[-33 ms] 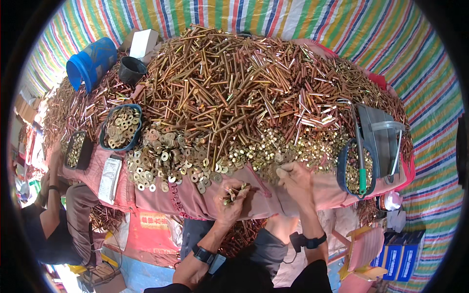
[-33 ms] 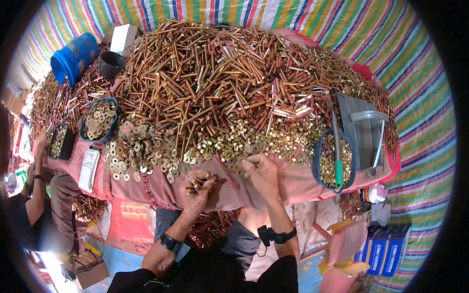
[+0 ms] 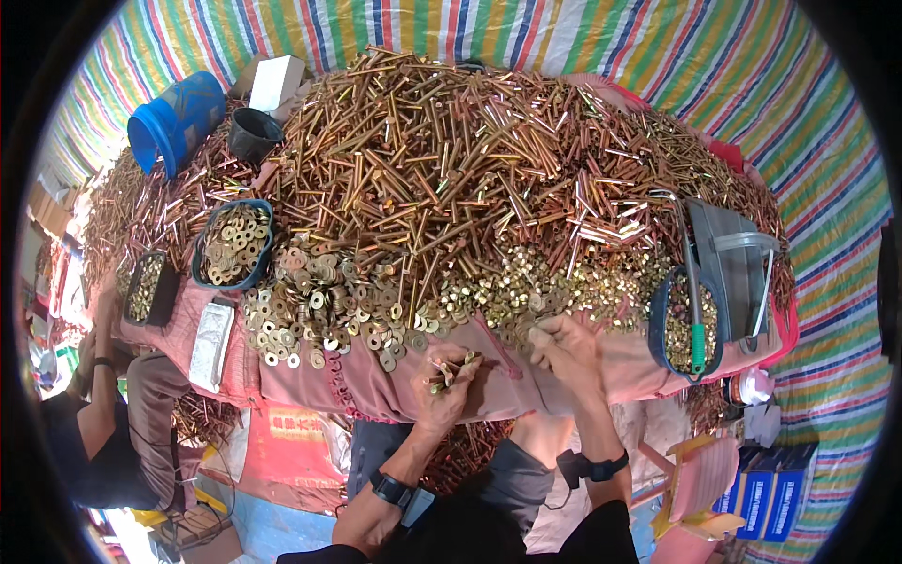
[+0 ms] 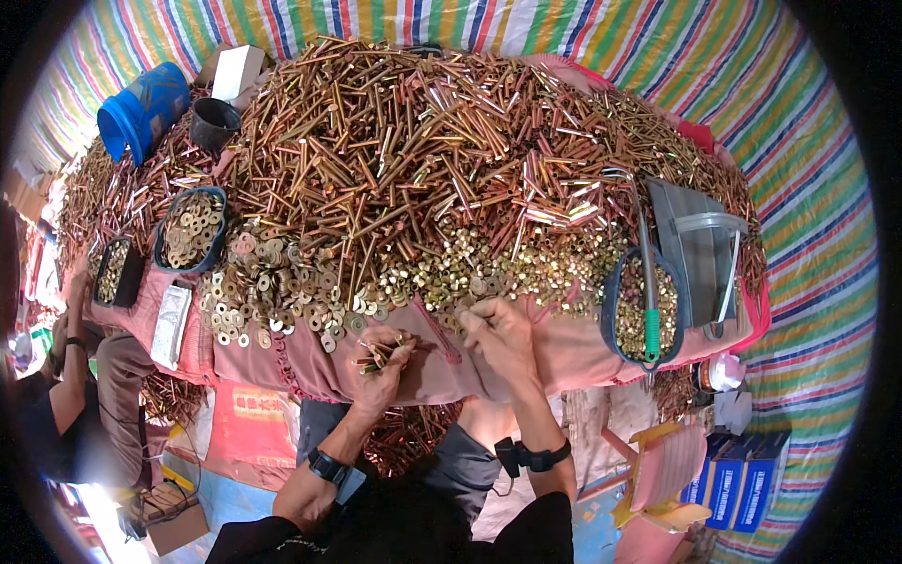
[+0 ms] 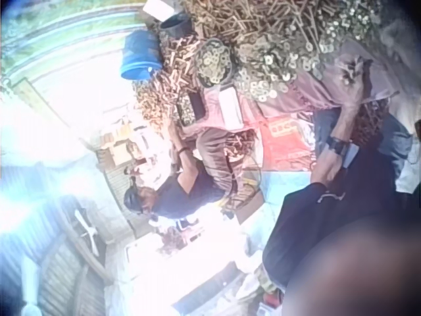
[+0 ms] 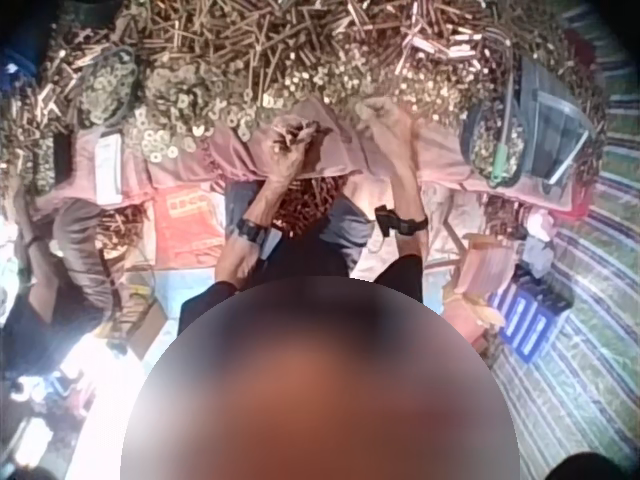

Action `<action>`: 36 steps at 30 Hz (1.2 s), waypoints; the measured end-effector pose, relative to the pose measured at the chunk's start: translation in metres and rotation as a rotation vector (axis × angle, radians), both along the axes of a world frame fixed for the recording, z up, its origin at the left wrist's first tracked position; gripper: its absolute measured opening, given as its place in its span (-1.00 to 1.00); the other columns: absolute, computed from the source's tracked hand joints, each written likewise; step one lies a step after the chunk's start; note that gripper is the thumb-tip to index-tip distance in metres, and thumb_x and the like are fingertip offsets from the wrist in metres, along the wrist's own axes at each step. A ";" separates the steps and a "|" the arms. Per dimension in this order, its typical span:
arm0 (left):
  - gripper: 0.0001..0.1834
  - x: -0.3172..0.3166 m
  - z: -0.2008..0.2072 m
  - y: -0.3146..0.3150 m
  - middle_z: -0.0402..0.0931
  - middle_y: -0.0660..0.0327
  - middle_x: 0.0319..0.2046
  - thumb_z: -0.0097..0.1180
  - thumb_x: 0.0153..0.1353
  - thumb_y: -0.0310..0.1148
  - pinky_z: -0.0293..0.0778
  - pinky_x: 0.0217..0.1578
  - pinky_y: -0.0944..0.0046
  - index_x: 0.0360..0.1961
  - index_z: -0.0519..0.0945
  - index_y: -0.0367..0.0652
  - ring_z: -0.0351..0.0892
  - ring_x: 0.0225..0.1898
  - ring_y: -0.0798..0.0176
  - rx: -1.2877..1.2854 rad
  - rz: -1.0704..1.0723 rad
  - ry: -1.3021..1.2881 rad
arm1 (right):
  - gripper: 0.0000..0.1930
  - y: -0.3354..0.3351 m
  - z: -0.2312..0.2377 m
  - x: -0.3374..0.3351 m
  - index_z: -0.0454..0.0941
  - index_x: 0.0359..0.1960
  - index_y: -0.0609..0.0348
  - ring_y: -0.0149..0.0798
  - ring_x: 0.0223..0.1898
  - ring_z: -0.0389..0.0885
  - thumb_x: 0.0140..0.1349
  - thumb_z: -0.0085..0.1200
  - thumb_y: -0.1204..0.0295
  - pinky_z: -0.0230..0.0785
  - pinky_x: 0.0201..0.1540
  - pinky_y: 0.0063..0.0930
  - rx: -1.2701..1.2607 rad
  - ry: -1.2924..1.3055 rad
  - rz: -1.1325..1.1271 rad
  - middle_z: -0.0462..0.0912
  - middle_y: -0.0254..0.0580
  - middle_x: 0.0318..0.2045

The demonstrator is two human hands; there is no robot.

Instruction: The person sorts through a large pile of metal parts, picking up and examining small pins, washers, and brass pieces by hand.

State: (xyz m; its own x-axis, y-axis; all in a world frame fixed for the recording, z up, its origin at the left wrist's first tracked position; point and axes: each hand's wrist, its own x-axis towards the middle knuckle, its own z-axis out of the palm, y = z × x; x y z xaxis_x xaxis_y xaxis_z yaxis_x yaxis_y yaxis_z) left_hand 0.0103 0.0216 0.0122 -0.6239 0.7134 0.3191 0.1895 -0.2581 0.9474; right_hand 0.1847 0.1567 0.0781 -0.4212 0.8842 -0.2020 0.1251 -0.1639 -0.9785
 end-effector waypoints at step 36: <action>-0.79 0.004 -0.007 -0.002 0.70 0.04 -0.24 0.40 0.21 -0.56 0.60 -0.29 0.22 -0.16 0.64 -0.28 0.71 -0.32 0.18 0.009 0.106 0.009 | -0.69 0.144 0.017 -0.029 0.77 -0.37 0.32 0.08 -0.28 0.83 0.22 0.35 0.24 0.65 -0.14 -0.12 0.674 -0.859 -0.194 0.78 0.22 -0.40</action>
State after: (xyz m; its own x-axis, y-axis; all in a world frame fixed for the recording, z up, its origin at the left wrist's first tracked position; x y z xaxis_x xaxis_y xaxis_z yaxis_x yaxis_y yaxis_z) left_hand 0.0141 0.0196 0.0055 -0.6925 0.6409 0.3311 0.2248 -0.2444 0.9433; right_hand 0.1555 0.3004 0.0949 -0.2139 0.9589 0.1865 0.8350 0.2786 -0.4746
